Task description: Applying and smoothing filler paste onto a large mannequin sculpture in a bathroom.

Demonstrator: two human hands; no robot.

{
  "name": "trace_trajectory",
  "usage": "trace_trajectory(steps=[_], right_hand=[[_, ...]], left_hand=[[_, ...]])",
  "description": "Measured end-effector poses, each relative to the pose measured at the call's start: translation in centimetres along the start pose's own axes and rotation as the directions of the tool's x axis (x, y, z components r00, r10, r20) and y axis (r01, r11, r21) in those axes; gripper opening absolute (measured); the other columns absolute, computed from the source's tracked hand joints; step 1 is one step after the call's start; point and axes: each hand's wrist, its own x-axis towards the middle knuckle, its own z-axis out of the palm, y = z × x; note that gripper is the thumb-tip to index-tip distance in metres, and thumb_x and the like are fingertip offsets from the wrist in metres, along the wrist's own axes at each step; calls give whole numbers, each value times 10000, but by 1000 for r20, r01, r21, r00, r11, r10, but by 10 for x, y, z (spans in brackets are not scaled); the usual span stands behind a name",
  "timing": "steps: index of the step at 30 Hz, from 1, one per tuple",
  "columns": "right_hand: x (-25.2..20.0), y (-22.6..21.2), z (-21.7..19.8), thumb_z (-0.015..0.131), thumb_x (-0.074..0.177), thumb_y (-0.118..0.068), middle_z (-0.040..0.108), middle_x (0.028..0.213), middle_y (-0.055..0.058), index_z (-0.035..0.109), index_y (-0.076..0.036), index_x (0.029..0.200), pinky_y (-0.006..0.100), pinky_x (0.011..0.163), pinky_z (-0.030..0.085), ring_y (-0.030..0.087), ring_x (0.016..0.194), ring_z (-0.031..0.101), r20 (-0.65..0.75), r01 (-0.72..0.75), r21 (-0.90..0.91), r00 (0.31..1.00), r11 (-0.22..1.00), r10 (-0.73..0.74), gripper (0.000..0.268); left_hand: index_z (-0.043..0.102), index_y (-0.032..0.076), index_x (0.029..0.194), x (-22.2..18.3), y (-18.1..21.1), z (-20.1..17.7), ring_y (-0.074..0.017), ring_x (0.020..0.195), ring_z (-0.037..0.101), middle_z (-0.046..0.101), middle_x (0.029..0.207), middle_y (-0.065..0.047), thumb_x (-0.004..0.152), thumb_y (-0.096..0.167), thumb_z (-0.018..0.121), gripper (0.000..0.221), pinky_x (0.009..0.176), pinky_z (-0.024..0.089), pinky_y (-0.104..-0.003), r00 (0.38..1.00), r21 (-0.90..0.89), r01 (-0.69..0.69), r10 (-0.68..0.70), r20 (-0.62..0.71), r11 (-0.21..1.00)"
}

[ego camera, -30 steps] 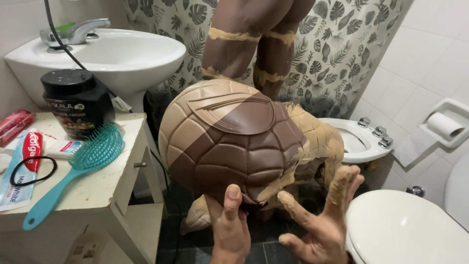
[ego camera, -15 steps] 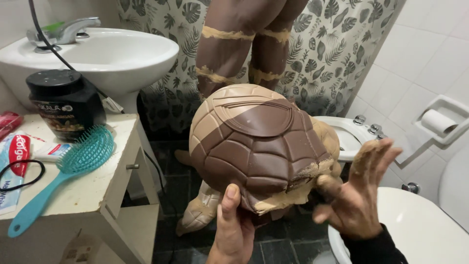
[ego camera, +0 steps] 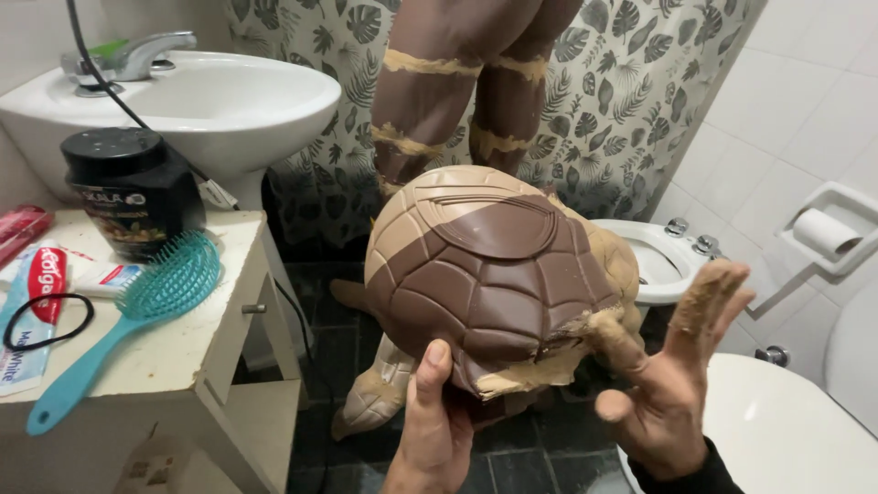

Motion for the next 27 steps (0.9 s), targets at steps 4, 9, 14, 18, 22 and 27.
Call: trace_trajectory(steps=[4,9,14,18,22,27], right_hand=[[7,-14,-5,307,997,-769,-34,1776,183,632,-348,1352,667,1322,-139,397,1676,-105,-21,-171,137,984,976,175,639],[12,-27,-6,272,996,-796,-14,1764,225,612,-315,1383,675,1300,-114,432,1662,-87,-13,-215,150,976,965,219,705],[9,-23,0,144,953,-837,-47,1760,154,559,-361,1444,699,1273,-153,409,1643,-108,-38,-213,-13,977,977,212,800],[17,-12,-4,73,867,-921,-111,1735,66,418,-400,1567,730,1168,-213,386,1590,-157,53,-18,-304,998,952,36,937],[31,4,-20,123,840,-983,-106,1723,-3,360,-425,1602,759,1111,-225,361,1569,-175,188,223,-414,969,882,-157,974],[35,10,-31,165,861,-934,-59,1731,-24,427,-404,1549,761,1135,-208,329,1569,-165,253,327,-366,936,871,-245,907]], left_hand=[[444,157,1534,4,0,-8,-252,1180,703,647,1379,-94,732,724,529,986,907,640,-486,995,-18,85,-86,-59,996],[436,166,1523,5,2,-15,-303,1092,728,666,1346,-131,729,778,511,1006,856,630,-498,993,-57,118,-119,-9,991],[447,160,1533,10,-4,-27,-339,1014,750,693,1281,-173,724,814,490,1041,826,642,-499,986,-116,159,-153,63,980],[487,152,1493,2,5,-13,-317,956,774,722,1227,-155,747,826,472,1006,785,642,-499,982,-185,189,-190,13,964],[516,130,1455,-10,6,-1,-325,814,764,730,1130,-213,813,812,425,941,640,653,-483,975,-354,224,-209,82,908],[544,108,1421,-7,1,-4,-340,758,756,728,1072,-228,799,843,392,976,603,664,-469,955,-429,297,-278,108,853]])
